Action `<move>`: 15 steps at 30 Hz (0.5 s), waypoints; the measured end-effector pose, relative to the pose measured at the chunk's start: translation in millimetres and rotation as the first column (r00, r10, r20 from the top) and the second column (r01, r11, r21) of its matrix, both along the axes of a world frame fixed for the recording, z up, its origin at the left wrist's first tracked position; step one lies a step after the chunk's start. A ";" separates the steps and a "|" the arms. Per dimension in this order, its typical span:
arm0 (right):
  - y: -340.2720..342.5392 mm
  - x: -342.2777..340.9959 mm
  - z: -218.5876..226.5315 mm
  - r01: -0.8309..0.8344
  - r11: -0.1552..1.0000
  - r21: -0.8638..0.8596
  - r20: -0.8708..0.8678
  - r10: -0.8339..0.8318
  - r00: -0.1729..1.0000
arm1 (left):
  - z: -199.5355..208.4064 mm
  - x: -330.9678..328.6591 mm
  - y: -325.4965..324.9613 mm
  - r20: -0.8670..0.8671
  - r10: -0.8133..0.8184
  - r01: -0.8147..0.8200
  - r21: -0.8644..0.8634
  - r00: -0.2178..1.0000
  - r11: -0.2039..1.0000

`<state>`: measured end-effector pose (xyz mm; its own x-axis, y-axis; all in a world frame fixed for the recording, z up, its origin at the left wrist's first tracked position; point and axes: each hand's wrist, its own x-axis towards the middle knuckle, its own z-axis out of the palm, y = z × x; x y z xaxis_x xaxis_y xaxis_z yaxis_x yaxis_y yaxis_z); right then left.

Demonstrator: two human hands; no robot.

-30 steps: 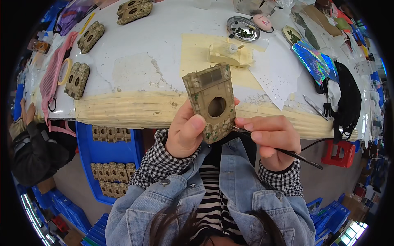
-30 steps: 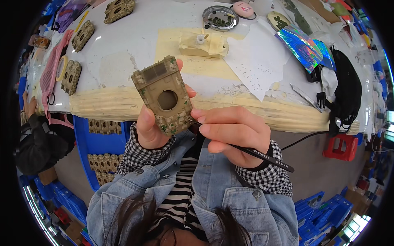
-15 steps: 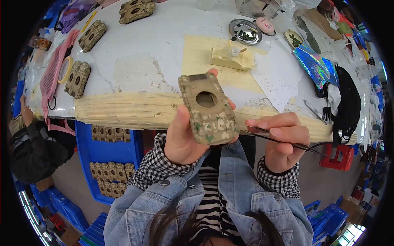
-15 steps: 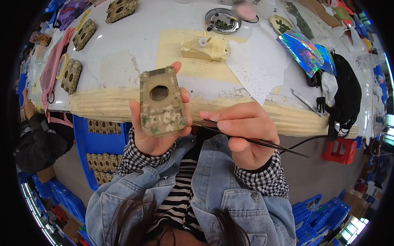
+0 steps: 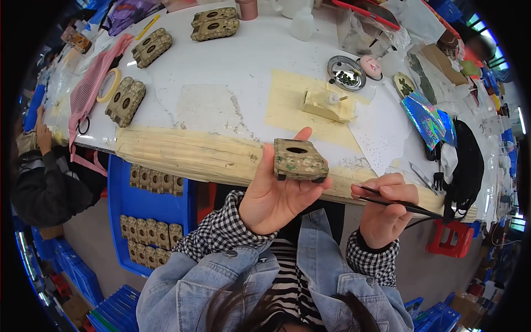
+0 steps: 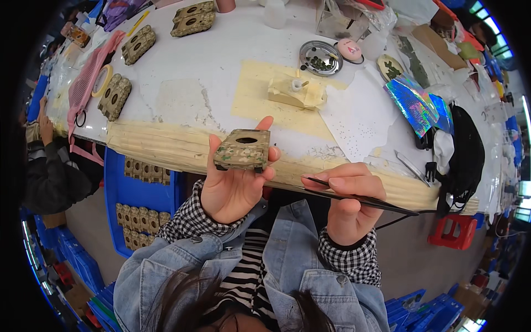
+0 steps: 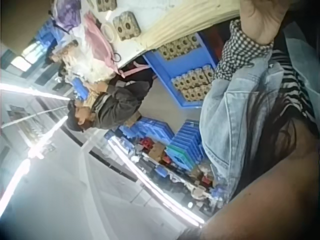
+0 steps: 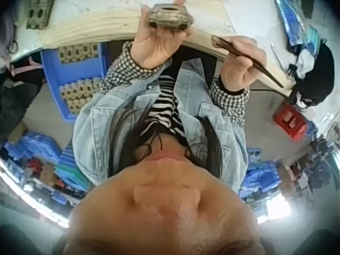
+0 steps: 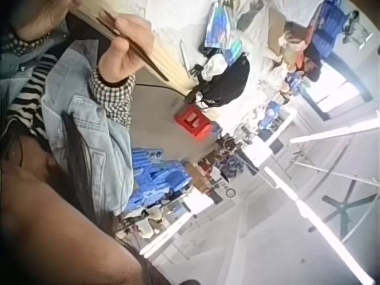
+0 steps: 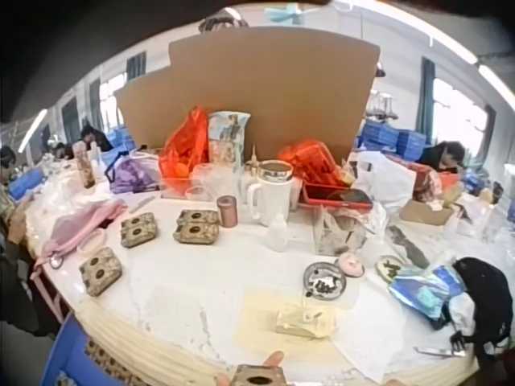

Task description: Assembling small plastic parts onto a toy tank body using tweezers in a factory setting.

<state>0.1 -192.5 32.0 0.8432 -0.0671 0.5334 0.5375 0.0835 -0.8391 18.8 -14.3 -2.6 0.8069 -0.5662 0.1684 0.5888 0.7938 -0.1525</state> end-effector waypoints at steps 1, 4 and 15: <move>-0.4 -0.2 -0.2 0.000 1.000 0.003 -0.008 0.000 1.000 | -0.2 0.5 0.9 0.000 -0.015 0.015 0.004 1.000 1.000; -0.9 -0.7 -0.9 -0.001 1.000 0.005 -0.026 0.001 1.000 | -0.6 0.0 0.3 -0.014 -0.007 0.008 0.022 1.000 1.000; -0.7 -0.2 -3.0 -0.014 1.000 0.023 -0.040 0.015 0.999 | -0.2 0.7 0.2 -0.041 -0.008 0.010 0.050 0.999 0.999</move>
<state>-0.1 -193.2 29.0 0.8648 -0.0668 0.4977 0.5022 0.1103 -0.8577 19.6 -14.1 -2.8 0.8074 -0.5804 0.1066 0.5900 0.7957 -0.1366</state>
